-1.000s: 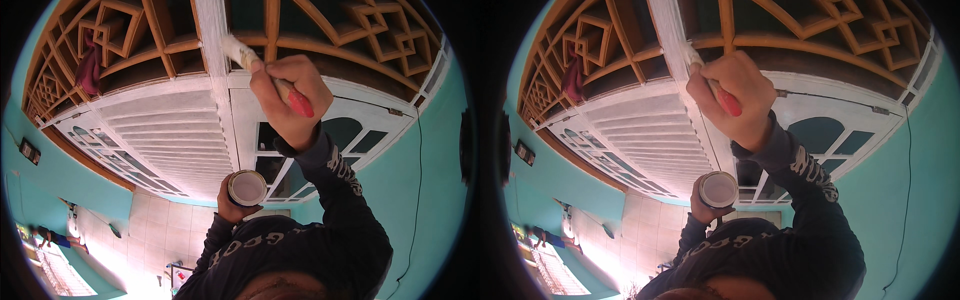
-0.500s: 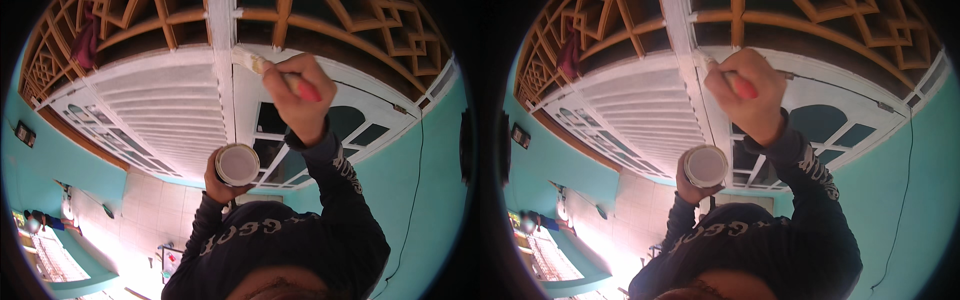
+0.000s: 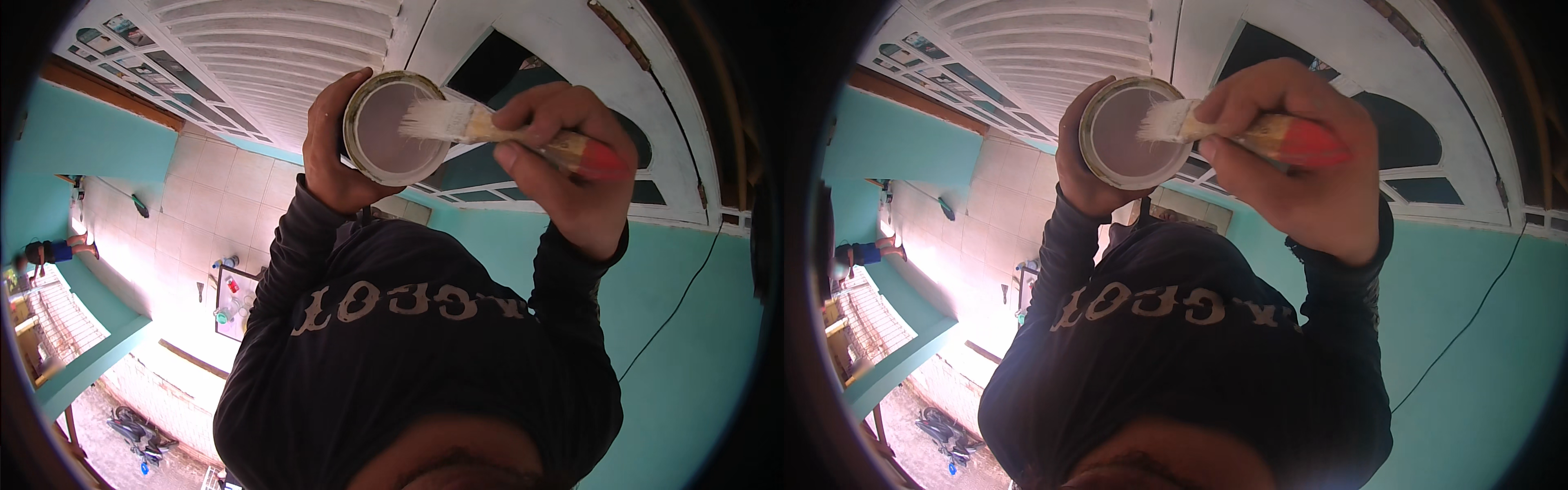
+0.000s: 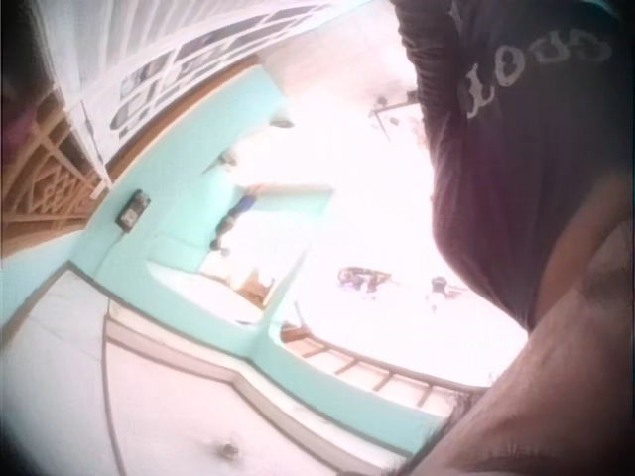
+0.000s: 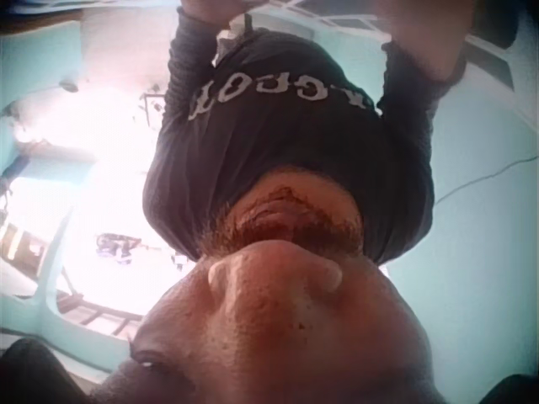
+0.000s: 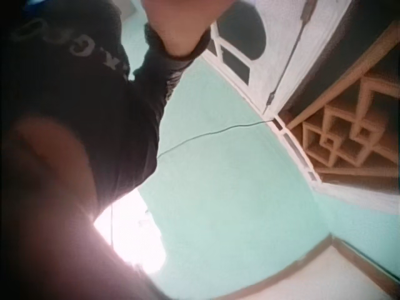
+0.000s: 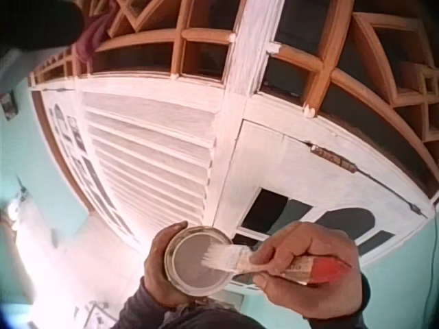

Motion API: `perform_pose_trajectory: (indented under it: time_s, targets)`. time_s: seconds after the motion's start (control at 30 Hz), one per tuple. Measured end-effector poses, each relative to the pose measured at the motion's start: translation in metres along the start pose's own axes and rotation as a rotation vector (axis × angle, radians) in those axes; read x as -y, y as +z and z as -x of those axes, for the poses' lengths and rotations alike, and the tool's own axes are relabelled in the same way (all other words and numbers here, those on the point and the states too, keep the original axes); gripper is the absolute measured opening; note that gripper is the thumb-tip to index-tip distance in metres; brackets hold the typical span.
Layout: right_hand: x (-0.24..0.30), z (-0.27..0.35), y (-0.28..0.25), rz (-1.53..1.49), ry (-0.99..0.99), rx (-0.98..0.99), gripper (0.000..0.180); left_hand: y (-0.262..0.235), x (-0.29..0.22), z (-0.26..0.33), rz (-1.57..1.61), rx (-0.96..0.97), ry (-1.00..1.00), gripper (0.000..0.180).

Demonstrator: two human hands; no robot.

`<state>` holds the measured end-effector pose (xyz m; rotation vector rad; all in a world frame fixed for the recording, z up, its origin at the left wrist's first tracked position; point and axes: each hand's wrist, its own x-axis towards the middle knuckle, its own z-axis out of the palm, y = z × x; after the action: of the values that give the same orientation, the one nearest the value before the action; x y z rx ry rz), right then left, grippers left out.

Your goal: The person paints the upper wooden lattice of a door frame white using a paintbrush and a small paint can. They repeatedly dip the brush into the can and apply paint to the intricate geometric patterns and vertical supports of the door's transom.

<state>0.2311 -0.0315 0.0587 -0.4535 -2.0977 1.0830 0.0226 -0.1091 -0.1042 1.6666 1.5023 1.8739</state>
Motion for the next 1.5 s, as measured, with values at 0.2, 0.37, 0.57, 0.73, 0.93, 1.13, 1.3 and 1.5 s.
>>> perform_pose_trajectory:
  time_s: [0.2, 0.37, 0.57, 0.73, 0.93, 1.13, 1.3, 1.5]
  targets:
    - [-0.018, -0.002, 0.015, 0.228, -0.132, 0.198, 0.024, 0.006, 0.000, 0.008, 0.096, -0.008, -0.033, 0.115]
    - [-0.037, 0.009, 0.039, 0.369, -0.173, 0.160, 0.024, 0.008, -0.001, 0.018, 0.127, -0.008, -0.076, 0.117]
    - [-0.055, 0.005, 0.052, 0.469, -0.369, 0.141, 0.025, 0.010, 0.003, 0.020, 0.175, -0.034, -0.080, 0.117]
    - [-0.055, -0.001, 0.053, 0.601, -0.471, 0.131, 0.017, 0.009, -0.003, 0.017, 0.060, -0.018, -0.060, 0.114]
    - [-0.055, 0.002, 0.050, 0.700, -0.457, 0.157, 0.017, 0.011, -0.011, 0.014, 0.114, -0.005, -0.062, 0.113]
    - [-0.033, 0.018, 0.038, 0.711, -0.447, 0.145, 0.026, 0.012, -0.009, 0.009, 0.129, -0.031, -0.020, 0.110]
    - [-0.037, 0.021, 0.037, 0.790, -0.506, 0.112, 0.033, 0.010, -0.015, 0.008, -0.115, -0.020, -0.043, 0.105]
    - [-0.032, 0.031, 0.034, 0.602, -0.402, 0.075, 0.040, 0.010, -0.014, 0.004, -0.148, -0.012, -0.075, 0.105]
